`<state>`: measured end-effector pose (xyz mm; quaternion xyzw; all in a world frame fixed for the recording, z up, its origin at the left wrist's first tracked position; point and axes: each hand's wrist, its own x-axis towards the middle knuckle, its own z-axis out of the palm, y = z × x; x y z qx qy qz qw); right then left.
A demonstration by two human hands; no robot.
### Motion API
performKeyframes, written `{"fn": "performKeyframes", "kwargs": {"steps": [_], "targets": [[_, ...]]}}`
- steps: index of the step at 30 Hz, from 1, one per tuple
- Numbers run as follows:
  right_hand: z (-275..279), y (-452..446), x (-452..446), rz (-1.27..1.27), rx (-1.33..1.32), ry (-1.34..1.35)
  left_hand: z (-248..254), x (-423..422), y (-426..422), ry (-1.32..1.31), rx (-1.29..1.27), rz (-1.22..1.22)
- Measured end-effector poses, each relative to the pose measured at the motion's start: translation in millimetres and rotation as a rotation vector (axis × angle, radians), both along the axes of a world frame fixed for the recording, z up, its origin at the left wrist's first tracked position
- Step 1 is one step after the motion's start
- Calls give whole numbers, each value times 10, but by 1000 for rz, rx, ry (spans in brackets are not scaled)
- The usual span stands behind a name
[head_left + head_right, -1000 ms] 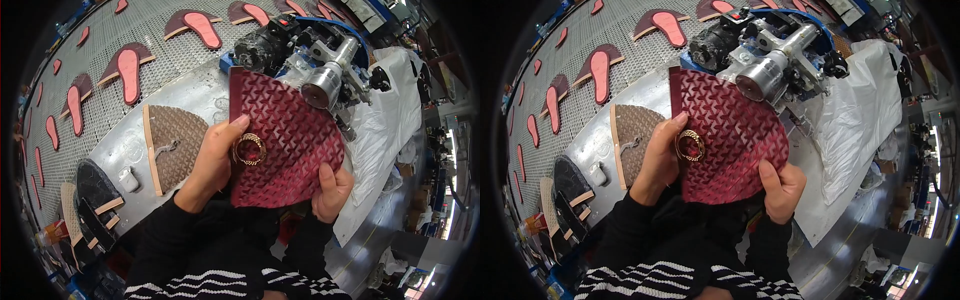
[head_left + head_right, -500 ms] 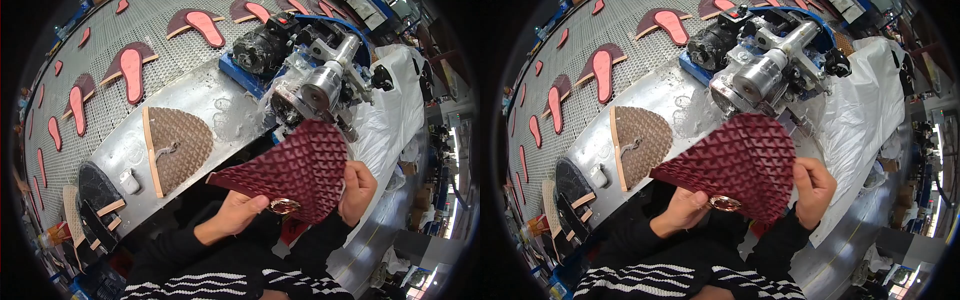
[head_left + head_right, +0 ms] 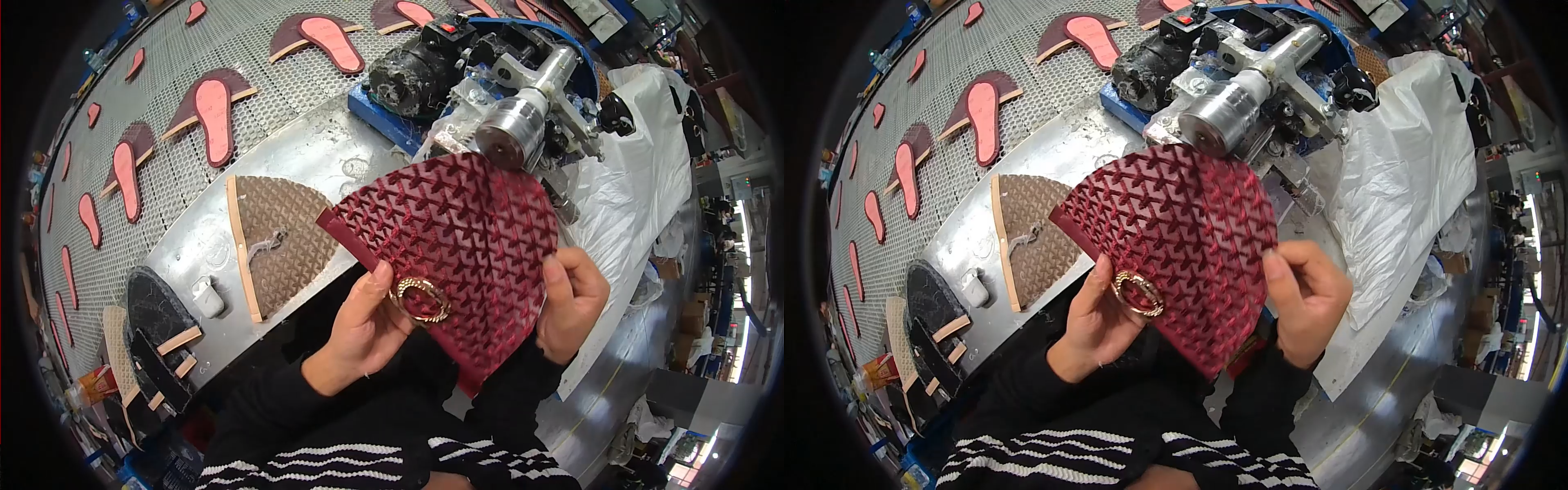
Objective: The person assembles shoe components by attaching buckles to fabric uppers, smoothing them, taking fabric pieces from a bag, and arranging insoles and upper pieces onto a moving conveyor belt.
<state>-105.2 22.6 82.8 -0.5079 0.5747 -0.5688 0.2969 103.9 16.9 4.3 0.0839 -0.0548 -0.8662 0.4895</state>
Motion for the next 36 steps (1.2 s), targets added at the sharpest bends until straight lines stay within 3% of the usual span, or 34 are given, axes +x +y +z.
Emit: {"fn": "performKeyframes", "kwargs": {"steps": [2, 4, 8, 12, 13, 18, 21, 24, 26, 30, 36], "targets": [[27, -136, 50, -21, -23, 68, -161, -25, 3, 66, -81, -35], [59, -213, 94, -59, -45, 158, -93, -73, 31, 144, -7, -39], [177, -203, 80, -27, -88, 120, -78, -128, 93, 297, 30, -109], [-84, -152, -109, -119, -143, 140, -74, -217, 103, 397, 52, -150], [-121, -115, -101, -69, -74, 7, -56, -217, 102, 372, 54, -150], [-425, 60, -207, 3, -9, -30, 17, -137, 72, 440, 140, -86], [-659, 134, -194, -6, 54, -107, -38, -54, 33, 640, 206, -42], [-835, 206, 45, 163, 142, -102, -66, 25, -22, 739, 210, 29], [-858, 222, 287, 331, 289, -77, -38, 144, -53, 661, 292, 91], [-1129, 166, 764, 671, 363, 81, 14, 475, -211, 474, 162, 253], [-1842, 123, 1340, 995, 578, -48, 405, 1681, -304, 2, -159, 524]]}}
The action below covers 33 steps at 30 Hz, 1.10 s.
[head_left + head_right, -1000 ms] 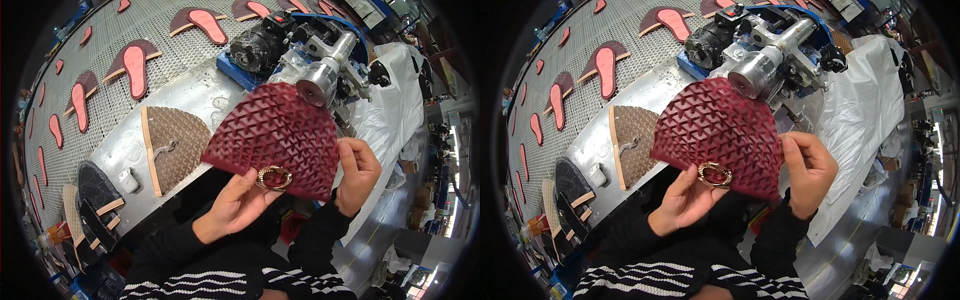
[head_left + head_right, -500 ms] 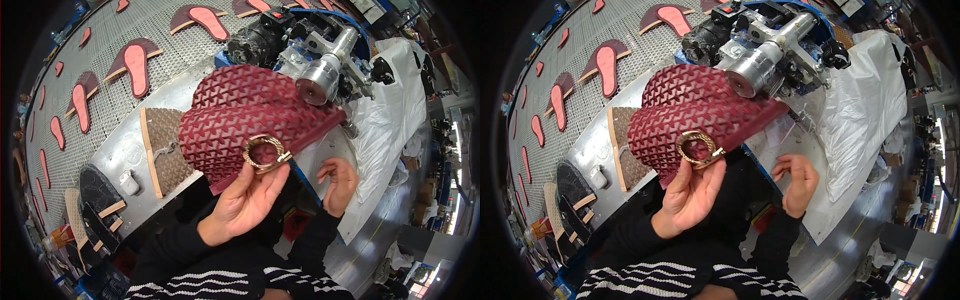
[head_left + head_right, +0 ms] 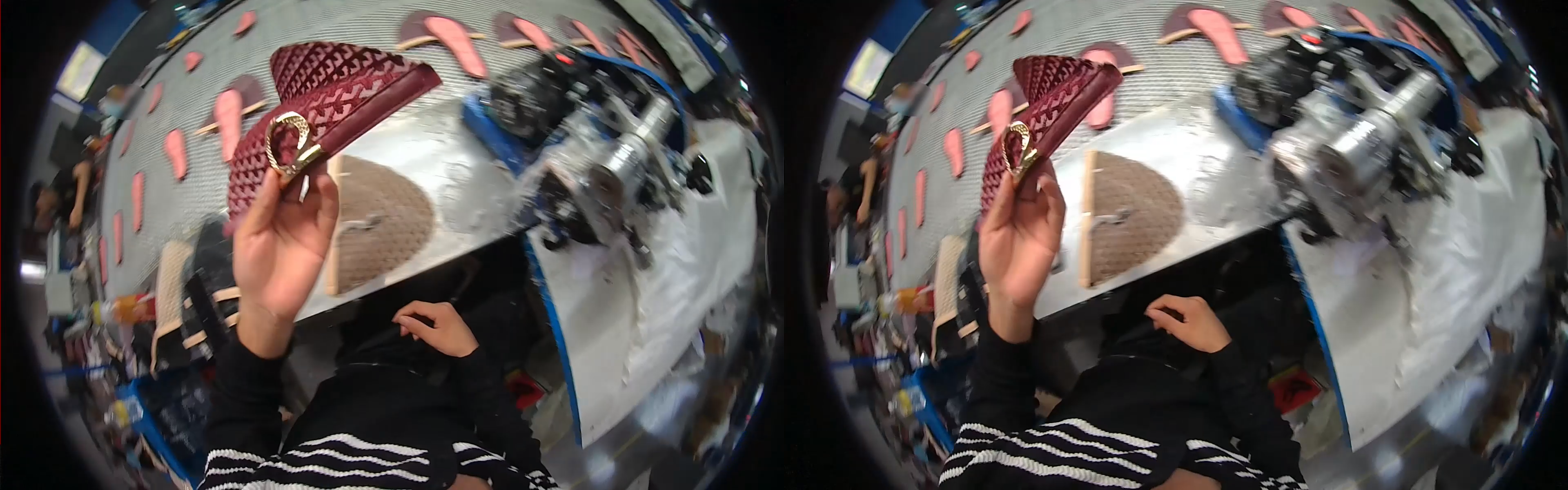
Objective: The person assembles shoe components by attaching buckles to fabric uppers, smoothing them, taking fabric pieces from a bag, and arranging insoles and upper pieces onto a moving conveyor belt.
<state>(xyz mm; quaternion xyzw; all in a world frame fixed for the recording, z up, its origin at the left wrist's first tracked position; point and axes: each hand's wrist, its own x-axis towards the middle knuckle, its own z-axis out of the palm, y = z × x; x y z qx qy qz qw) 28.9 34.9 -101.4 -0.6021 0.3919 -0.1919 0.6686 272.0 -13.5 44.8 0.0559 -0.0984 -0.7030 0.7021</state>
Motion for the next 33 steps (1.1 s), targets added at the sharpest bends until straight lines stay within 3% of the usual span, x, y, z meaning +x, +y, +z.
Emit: {"fn": "performKeyframes", "kwargs": {"steps": [2, 4, 6, 8, 10, 11, 13, 16, 17, 18, 19, 20, 21, 22, 23, 24, 27, 28, 30, 33], "targets": [[-324, 59, 150, 90, -50, 71, 228, 566, 145, -204, -30, 90], [-656, 118, 211, 186, -336, 278, 478, 1251, 281, -385, -38, 224], [-735, 113, 226, 151, -111, 228, 761, 1970, 425, -531, 47, 388], [-791, 75, 172, 118, -5, 167, 1114, 2430, 400, -741, 215, 832], [-938, 50, 102, 102, 104, 125, 1410, 2897, 316, -841, 308, 1107], [-998, 41, 102, 62, 150, -50, 1386, 3694, 315, -1404, 389, 1367], [-1001, -1, 101, 44, 227, -51, 1407, 4056, 224, -2077, 505, 1805], [-987, -45, 115, 0, 346, -80, 1109, 4243, -73, -2577, 556, 2273], [-989, -51, 125, -19, 385, -95, 874, 4237, -150, -2774, 778, 2180], [-999, -49, 134, -33, 392, -92, 506, 4441, -209, -2789, 894, 1964], [-1008, -53, 134, -43, 396, -87, 54, 4644, -213, -3104, 1170, 1658], [-1015, -64, 139, -49, 399, -81, -588, 4923, -163, -3265, 1128, 1414], [-1021, -77, 144, -58, 406, -72, -890, 4998, -134, -3271, 1071, 574], [-1028, -74, 144, -69, 415, -65, -1316, 5131, -101, -3162, 1084, 128], [-1028, -72, 150, -84, 425, -56, -1816, 5435, -73, -3130, 967, -70], [-1012, -75, 161, -101, 421, -52, -1951, 5433, -83, -3080, 848, -260], [-1036, -83, 160, -117, 418, -38, -2026, 5506, -129, -2857, 1036, -200], [-1120, -81, 139, -103, 422, -36, -1881, 5517, -201, -3055, 880, -452], [-1216, -64, 123, -102, 444, -42, -1618, 5203, -311, -2840, 1252, 176], [-1169, -102, 159, -133, 490, -4, -1255, 4686, -609, -2746, 1184, 278]]}}
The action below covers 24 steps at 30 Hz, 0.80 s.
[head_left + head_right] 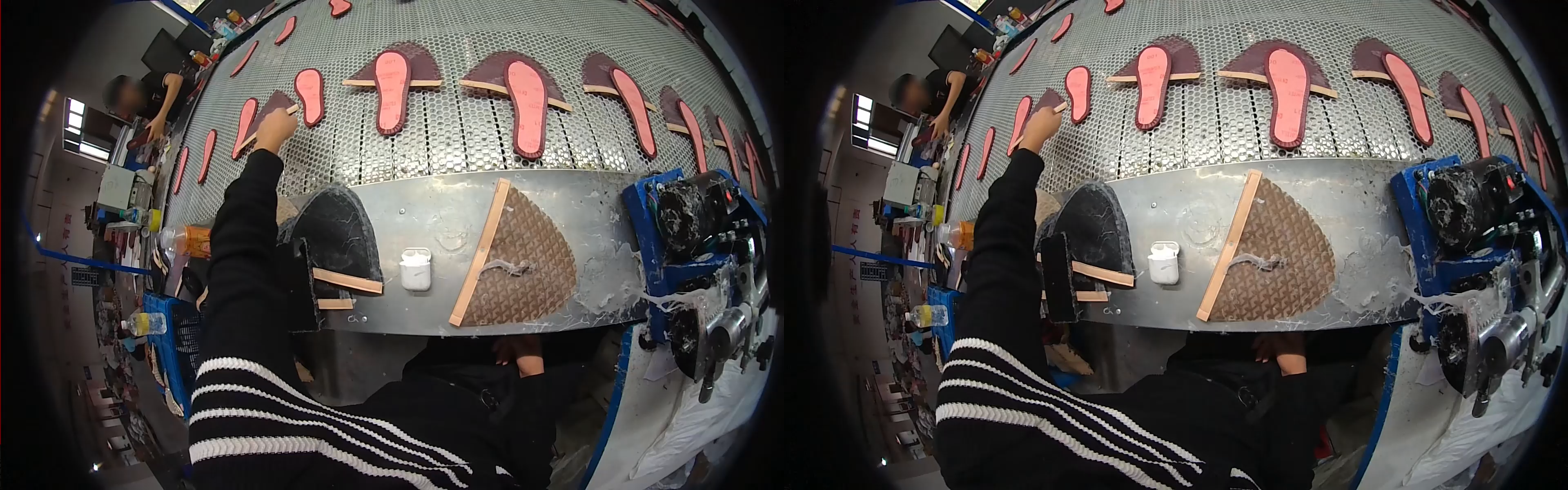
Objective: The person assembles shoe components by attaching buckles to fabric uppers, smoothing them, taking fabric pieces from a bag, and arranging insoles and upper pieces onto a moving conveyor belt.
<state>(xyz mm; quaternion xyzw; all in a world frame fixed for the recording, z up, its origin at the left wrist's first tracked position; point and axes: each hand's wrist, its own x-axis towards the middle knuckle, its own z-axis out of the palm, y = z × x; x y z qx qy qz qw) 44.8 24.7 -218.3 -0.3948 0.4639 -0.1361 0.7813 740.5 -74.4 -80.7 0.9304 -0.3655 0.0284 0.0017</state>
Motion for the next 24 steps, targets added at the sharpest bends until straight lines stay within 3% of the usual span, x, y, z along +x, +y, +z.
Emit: {"fn": "performKeyframes", "kwargs": {"steps": [3, 9, 14, 19, 21, 24], "targets": [[33, 7, 32, -36, 28, 46, -166, -143, -344, 121, -44, 10], [-58, 8, 31, -226, 31, 34, -846, 9, -729, -81, -138, 65], [-75, -61, 117, -303, 41, 31, -303, -189, -670, 121, -97, 13], [-50, -83, 144, -290, 51, 21, 162, 93, -72, -62, -230, 129], [-38, -96, 142, -265, 56, 18, 179, 371, 227, -146, -230, 163], [-8, -103, 145, -206, 57, 8, 170, 434, 531, 37, -124, 193]]}}
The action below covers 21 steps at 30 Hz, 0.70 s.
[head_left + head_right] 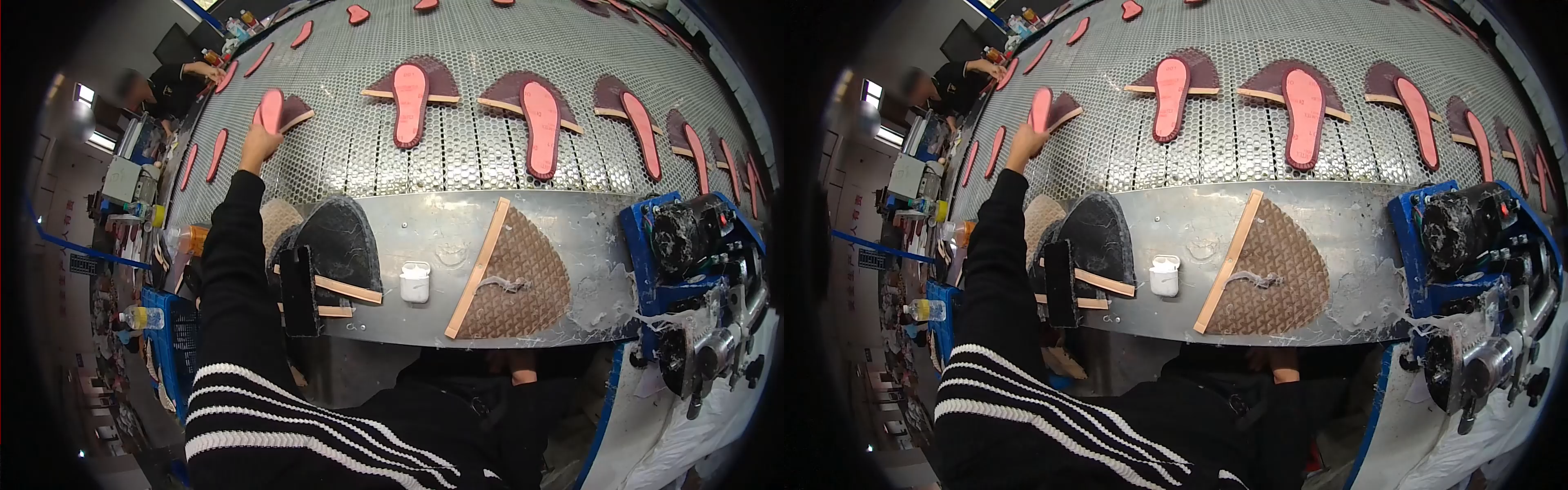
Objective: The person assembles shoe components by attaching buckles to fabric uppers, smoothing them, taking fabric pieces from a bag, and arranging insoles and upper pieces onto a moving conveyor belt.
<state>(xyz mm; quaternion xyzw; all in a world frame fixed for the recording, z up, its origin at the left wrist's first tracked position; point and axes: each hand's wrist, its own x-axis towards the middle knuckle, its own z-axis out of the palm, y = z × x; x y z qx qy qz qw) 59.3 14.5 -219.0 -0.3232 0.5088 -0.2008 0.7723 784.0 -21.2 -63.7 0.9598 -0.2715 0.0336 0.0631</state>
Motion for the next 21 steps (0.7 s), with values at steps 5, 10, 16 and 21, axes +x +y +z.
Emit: {"fn": "performKeyframes", "kwargs": {"steps": [5, 10, 16, 21], "targets": [[29, 93, -192, 359, -83, -38, -170, -172, 155, 7, 193, -251], [1139, 192, -361, 816, -1002, 117, 110, -504, -365, 181, -390, -785], [2090, 117, -1295, 837, -832, 300, 1264, -2791, -508, 433, -302, -785], [2296, 81, -2277, 100, -776, 937, 1525, -3736, -395, 492, -224, -829]]}}
